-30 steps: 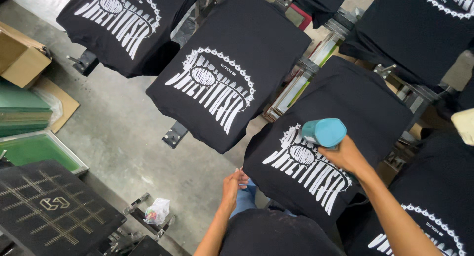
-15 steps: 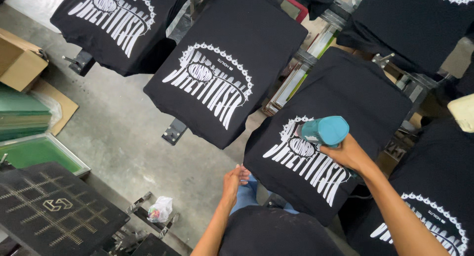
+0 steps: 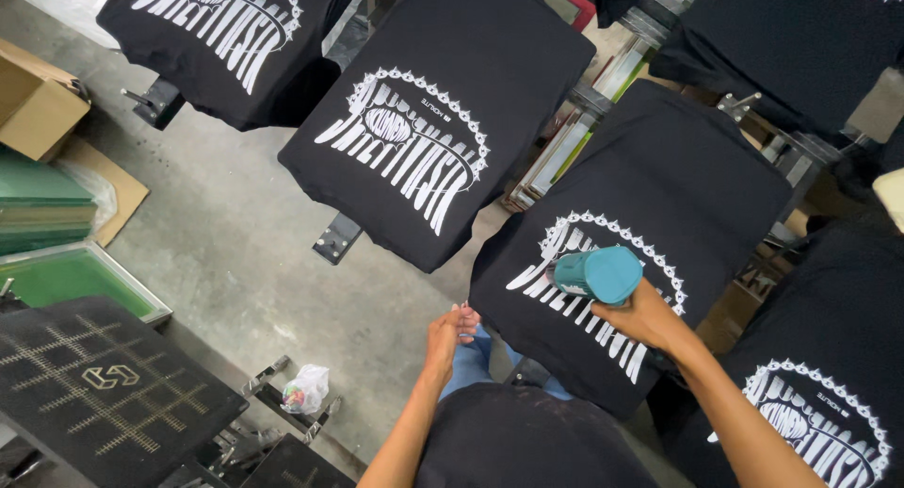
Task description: The person uses a handheld heat gun to apply heat to the white graphic print on several black t-shirts laid out on a heat press machine. The person moves the heat gun over the design on each shirt sequentially.
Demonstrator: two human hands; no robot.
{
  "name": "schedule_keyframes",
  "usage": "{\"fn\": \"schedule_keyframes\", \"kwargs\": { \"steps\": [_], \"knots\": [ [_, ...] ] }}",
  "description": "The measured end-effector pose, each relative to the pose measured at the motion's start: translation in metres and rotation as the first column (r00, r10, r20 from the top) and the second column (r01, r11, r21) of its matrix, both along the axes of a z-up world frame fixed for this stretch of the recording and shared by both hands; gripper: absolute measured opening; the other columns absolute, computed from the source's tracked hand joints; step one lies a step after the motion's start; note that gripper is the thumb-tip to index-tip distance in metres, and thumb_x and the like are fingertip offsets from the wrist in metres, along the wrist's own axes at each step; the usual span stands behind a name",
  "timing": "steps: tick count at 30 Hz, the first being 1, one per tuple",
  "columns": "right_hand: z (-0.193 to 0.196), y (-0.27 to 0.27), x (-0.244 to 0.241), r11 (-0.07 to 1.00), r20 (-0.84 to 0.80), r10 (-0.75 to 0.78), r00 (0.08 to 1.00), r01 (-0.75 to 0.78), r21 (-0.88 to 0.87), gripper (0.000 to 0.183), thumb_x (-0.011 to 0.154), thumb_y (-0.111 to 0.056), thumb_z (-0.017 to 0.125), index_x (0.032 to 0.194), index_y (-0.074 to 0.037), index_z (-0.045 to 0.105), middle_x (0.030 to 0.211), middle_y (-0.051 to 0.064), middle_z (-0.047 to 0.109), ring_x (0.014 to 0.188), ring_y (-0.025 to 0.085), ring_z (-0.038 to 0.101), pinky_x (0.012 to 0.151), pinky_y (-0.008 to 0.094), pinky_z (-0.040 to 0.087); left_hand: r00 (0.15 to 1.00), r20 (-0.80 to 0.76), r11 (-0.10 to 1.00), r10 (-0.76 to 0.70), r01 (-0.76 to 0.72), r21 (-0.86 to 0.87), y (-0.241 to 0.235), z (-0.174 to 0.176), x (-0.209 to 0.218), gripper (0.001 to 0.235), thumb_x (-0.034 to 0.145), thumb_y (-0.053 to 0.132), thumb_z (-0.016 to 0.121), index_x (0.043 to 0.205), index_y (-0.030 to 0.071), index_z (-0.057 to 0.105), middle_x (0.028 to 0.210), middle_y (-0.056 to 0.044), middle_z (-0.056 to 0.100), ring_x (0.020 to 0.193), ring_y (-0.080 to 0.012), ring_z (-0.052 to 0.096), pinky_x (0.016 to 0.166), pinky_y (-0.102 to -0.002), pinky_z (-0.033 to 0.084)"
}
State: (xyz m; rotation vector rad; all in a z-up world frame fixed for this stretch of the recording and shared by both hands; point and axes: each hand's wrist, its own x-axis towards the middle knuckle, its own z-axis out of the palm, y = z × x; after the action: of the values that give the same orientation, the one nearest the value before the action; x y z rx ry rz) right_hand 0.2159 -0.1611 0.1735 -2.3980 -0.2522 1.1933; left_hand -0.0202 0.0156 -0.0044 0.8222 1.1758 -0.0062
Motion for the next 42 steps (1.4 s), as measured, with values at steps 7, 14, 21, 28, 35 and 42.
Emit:
{"fn": "schedule_keyframes", "kwargs": {
  "steps": [7,14,21,28,35,42],
  "knots": [
    [0.012,0.007,-0.026,0.999,-0.007,0.017,1.000,-0.017,0.045,0.068,0.073,-0.024,0.075,0.127,0.008,0.047,0.100,0.036,0.064,0.067,0.038,0.066,0.054,0.045,0.054,1.000,-0.008,1.000,-0.009,0.009,-0.018,0.003,0.001,-0.006,0.039,0.095,0.029,0.050,0.106,-0.003,0.068,0.079,-0.015,0.067,0.064,-0.0193,0.065,0.053,-0.026,0.055],
    [0.021,0.013,-0.056,0.994,0.026,0.035,0.999,-0.038,0.106,0.072,0.069,-0.023,0.080,0.128,0.007,0.051,0.120,0.035,0.057,0.114,0.049,0.053,0.093,0.058,0.047,1.000,-0.008,1.000,0.010,-0.010,-0.024,0.000,-0.021,-0.010,0.037,0.095,0.029,0.052,0.104,-0.002,0.068,0.078,-0.016,0.067,0.063,-0.0198,0.067,0.053,-0.026,0.056],
    [0.019,0.005,-0.042,0.998,0.018,0.014,1.000,-0.015,0.063,0.073,0.068,-0.028,0.080,0.128,0.005,0.052,0.123,0.031,0.058,0.121,0.046,0.051,0.098,0.055,0.044,0.999,-0.042,1.000,-0.023,0.022,-0.015,0.001,-0.001,-0.002,0.038,0.096,0.031,0.050,0.105,-0.001,0.068,0.081,-0.016,0.068,0.066,-0.0197,0.067,0.055,-0.026,0.056],
    [0.025,-0.001,0.007,0.998,0.147,0.005,0.989,-0.014,0.060,0.077,0.069,-0.030,0.079,0.128,0.009,0.049,0.126,0.036,0.053,0.123,0.048,0.046,0.101,0.059,0.040,0.997,-0.069,1.000,-0.020,0.020,0.000,-0.004,-0.002,0.002,0.040,0.098,0.034,0.049,0.105,0.000,0.069,0.083,-0.016,0.070,0.069,-0.0208,0.068,0.057,-0.028,0.056],
    [0.035,0.007,0.040,0.996,0.184,-0.067,0.981,0.054,0.077,0.063,0.070,-0.026,0.076,0.117,0.012,0.058,0.106,0.038,0.062,0.104,0.050,0.059,0.083,0.057,0.045,0.997,-0.069,0.999,-0.043,0.043,-0.002,-0.006,0.013,0.010,0.039,0.100,0.032,0.047,0.104,-0.001,0.068,0.087,-0.016,0.068,0.072,-0.0211,0.066,0.059,-0.028,0.054],
    [0.034,0.009,0.035,0.995,0.184,-0.057,0.981,0.041,0.086,0.073,0.068,-0.025,0.078,0.126,0.011,0.054,0.121,0.038,0.055,0.118,0.052,0.049,0.094,0.060,0.041,0.998,-0.067,1.000,-0.020,0.020,-0.008,-0.004,0.020,0.014,0.038,0.099,0.031,0.047,0.102,-0.002,0.066,0.086,-0.016,0.068,0.071,-0.0206,0.066,0.059,-0.027,0.054]
  ]
}}
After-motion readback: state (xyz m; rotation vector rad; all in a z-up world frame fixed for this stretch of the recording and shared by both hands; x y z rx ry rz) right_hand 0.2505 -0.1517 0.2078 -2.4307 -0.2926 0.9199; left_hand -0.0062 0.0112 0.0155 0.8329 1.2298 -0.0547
